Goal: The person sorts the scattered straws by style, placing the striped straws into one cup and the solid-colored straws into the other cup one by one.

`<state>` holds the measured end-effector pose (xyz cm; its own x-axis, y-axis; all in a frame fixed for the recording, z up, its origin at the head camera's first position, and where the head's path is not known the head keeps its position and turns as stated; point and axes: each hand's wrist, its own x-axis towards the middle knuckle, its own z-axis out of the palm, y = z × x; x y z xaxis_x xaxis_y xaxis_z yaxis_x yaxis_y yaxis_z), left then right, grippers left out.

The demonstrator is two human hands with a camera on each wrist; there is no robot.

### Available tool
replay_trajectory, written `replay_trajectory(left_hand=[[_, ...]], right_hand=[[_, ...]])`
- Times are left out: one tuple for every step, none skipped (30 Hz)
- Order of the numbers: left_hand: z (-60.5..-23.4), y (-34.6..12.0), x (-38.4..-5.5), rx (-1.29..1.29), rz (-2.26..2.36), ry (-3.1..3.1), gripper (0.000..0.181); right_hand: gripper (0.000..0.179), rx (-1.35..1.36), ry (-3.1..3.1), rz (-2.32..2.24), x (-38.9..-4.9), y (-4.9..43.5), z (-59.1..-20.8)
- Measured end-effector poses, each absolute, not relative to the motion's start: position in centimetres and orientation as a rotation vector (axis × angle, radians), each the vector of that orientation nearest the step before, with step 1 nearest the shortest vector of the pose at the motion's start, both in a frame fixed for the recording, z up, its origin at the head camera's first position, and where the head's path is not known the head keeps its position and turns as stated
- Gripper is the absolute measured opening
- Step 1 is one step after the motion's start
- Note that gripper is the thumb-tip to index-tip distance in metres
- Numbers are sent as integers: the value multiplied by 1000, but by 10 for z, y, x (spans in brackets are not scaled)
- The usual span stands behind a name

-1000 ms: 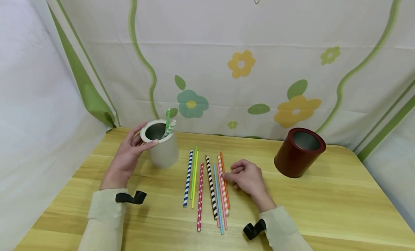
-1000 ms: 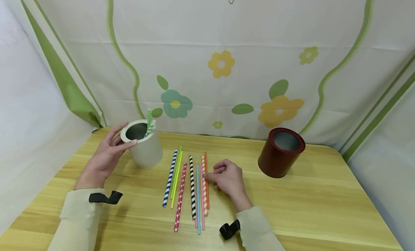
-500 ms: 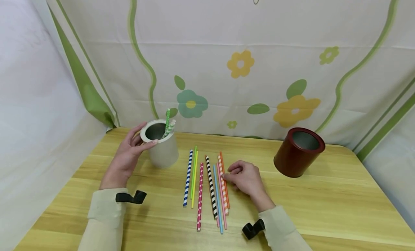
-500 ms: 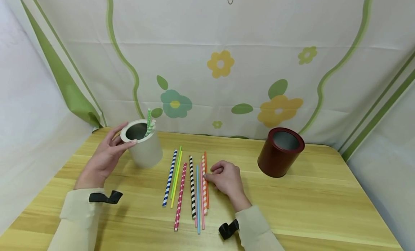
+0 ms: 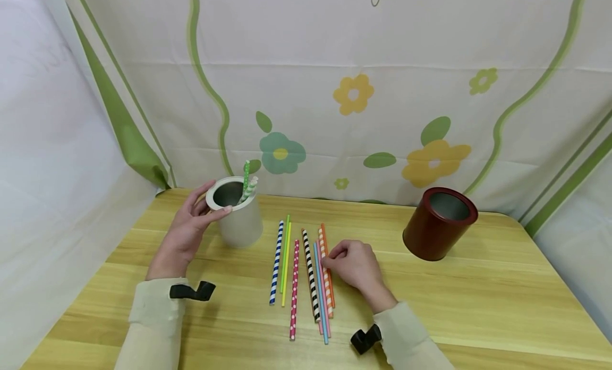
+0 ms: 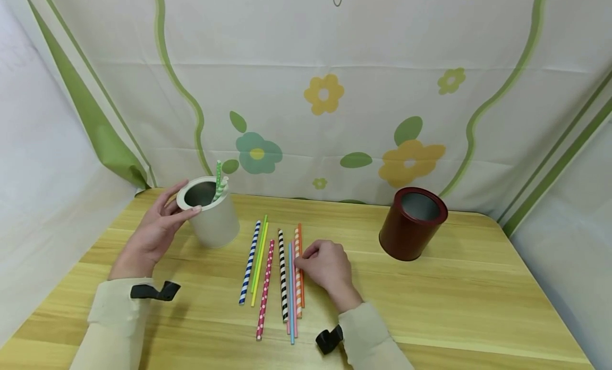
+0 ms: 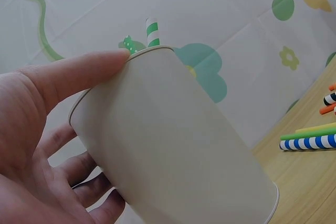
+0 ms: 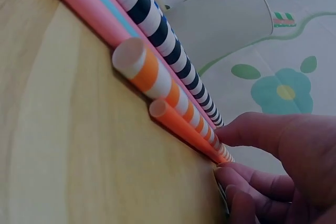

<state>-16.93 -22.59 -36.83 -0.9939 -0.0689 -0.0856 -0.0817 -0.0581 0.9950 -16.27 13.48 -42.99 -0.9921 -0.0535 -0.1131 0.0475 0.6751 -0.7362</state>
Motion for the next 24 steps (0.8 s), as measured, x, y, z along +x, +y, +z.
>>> replay_trajectory(left_hand=[[-368, -226, -169, -170, 2272, 2150, 86], [-368, -226, -169, -169, 2271, 2152, 86], [-368, -226, -169, -167, 2270, 2153, 85], [-368, -226, -169, -167, 2267, 2154, 85], [-368, -226, -169, -167, 2264, 2156, 85], [-368, -226, -169, -167, 2263, 2156, 86], [-368, -226, -169, -167, 2261, 2156, 86], [-368, -226, -169, -168, 2259, 2158, 86], [-368, -226, -169, -168, 2257, 2159, 86], [-368, -226, -169, -168, 2256, 2159, 86], [-368, -225, -169, -168, 2256, 2160, 86], [-368, -225, -168, -168, 2257, 2159, 86], [-368, -225, -168, -169, 2257, 2160, 85], [-367, -225, -168, -171, 2256, 2160, 85], [-367, -225, -168, -171, 2257, 2160, 85], [-367, -225, -168, -173, 2256, 2162, 85], [-367, -225, -168, -174, 2256, 2163, 85], [-367, -225, -168, -173, 2255, 2164, 85], [-367, -225, -168, -173, 2255, 2164, 85], [-367, -225, -168, -173, 2255, 2166, 86], [-367, -225, -168, -173, 2254, 2168, 86], [-367, -225, -168, -172, 2253, 2168, 86], [-367, -225, -168, -171, 2253, 2168, 85], [-367, -225, -168, -169, 2253, 2168, 86]], right_hand=[[18, -7, 2768, -1204, -162, 134, -430], [18, -14, 2781, -1187, -162, 134, -430], [18, -8, 2785, -1175, -162, 133, -429], [18, -9, 2792, -1162, -162, 133, -429], [18, -10, 2799, -1149, -161, 132, -429], [18, -11, 2807, -1135, -161, 132, -429], [18, -12, 2812, -1122, -161, 131, -429], [18, -12, 2819, -1108, -161, 131, -428], [19, -5, 2822, -1095, -160, 131, -428], [20, -4, 2828, -1081, -160, 130, -427], [21, -3, 2833, -1067, -160, 130, -427], [22, -3, 2837, -1052, -159, 129, -426], [23, -3, 2842, -1040, -159, 129, -426], [25, -5, 2846, -1028, -159, 129, -425], [26, -7, 2851, -1015, -159, 128, -425], [27, -11, 2854, -1003, -158, 128, -424], [28, -16, 2858, -993, -158, 127, -424], [29, -21, 2861, -984, -158, 127, -423], [29, -24, 2862, -980, -158, 127, -423], [30, -25, 2861, -976, -158, 127, -423], [30, -26, 2858, -975, -158, 127, -423], [30, -27, 2854, -977, -157, 127, -423], [30, -27, 2851, -979, -157, 127, -422], [30, -27, 2847, -980, -157, 127, -423]])
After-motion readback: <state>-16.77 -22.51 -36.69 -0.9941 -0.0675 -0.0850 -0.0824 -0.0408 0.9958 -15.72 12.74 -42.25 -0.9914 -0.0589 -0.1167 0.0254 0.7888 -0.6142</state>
